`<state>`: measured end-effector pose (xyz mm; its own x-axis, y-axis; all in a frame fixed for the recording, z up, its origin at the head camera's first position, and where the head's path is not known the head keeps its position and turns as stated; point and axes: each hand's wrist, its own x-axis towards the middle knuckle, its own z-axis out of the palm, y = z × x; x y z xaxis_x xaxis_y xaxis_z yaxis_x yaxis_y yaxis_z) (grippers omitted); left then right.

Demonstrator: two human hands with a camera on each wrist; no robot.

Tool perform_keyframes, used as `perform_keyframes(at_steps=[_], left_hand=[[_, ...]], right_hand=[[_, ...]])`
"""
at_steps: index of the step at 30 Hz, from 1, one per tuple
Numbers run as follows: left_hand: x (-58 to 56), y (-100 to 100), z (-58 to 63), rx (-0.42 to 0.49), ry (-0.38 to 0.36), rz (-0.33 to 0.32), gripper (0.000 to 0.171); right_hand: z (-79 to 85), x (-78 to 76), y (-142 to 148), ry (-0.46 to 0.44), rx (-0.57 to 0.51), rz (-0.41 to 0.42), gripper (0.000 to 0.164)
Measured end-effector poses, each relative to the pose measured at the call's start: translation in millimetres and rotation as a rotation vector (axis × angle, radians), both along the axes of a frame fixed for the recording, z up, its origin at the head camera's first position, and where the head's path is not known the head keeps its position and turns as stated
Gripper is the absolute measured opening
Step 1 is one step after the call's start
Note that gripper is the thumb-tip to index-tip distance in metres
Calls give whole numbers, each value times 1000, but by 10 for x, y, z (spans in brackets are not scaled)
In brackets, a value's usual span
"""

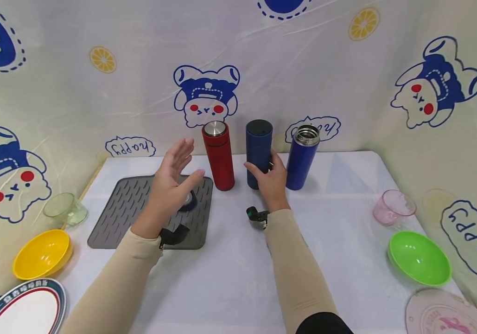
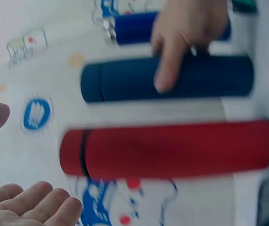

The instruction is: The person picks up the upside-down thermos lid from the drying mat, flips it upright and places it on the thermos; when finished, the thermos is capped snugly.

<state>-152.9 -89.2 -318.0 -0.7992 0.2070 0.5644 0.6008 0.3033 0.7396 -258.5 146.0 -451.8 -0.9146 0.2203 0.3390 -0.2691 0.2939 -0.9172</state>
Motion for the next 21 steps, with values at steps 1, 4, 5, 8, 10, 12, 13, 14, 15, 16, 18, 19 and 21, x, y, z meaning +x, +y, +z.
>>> perform_keyframes(at_steps=[1, 4, 5, 8, 10, 12, 13, 14, 15, 16, 18, 19, 21], left_hand=[[-12, -61, -37, 0, -8, 18, 70], [-81, -256, -194, -14, -41, 86, 73], [-112, -323, -263, -20, -56, 109, 74], [-213, -517, -473, -47, -92, 171, 76], [-265, -620, -587, -61, -112, 202, 77], [-287, -699, -663, -76, -137, 217, 78], [-292, -729, -692, -86, -154, 224, 79], [-295, -751, -718, -92, -174, 229, 79], [-294, -769, -742, -94, -199, 232, 80], [-291, -783, -765, -99, -220, 233, 81], [-282, -799, -801, -103, -267, 232, 81], [-283, -797, -821, -100, -286, 225, 81], [-288, -791, -863, -104, -315, 219, 80]], right_hand=[[4, 0, 2, 4, -7, 3, 84], [12, 0, 6, -8, -18, 7, 85], [13, -2, 8, -12, -19, 9, 86], [13, -4, 8, -16, -19, 4, 85], [15, -4, 9, -16, -21, 2, 85], [19, 1, 8, -21, -19, -2, 86], [21, 3, 7, -25, -19, -4, 86], [23, 5, 6, -30, -18, -6, 87], [27, 8, 4, -35, -16, -8, 87], [29, 10, 1, -41, -13, -11, 88], [30, 9, -5, -50, -8, -14, 89], [28, 7, -2, -53, -6, -15, 89], [23, 0, 5, -57, -3, -15, 89]])
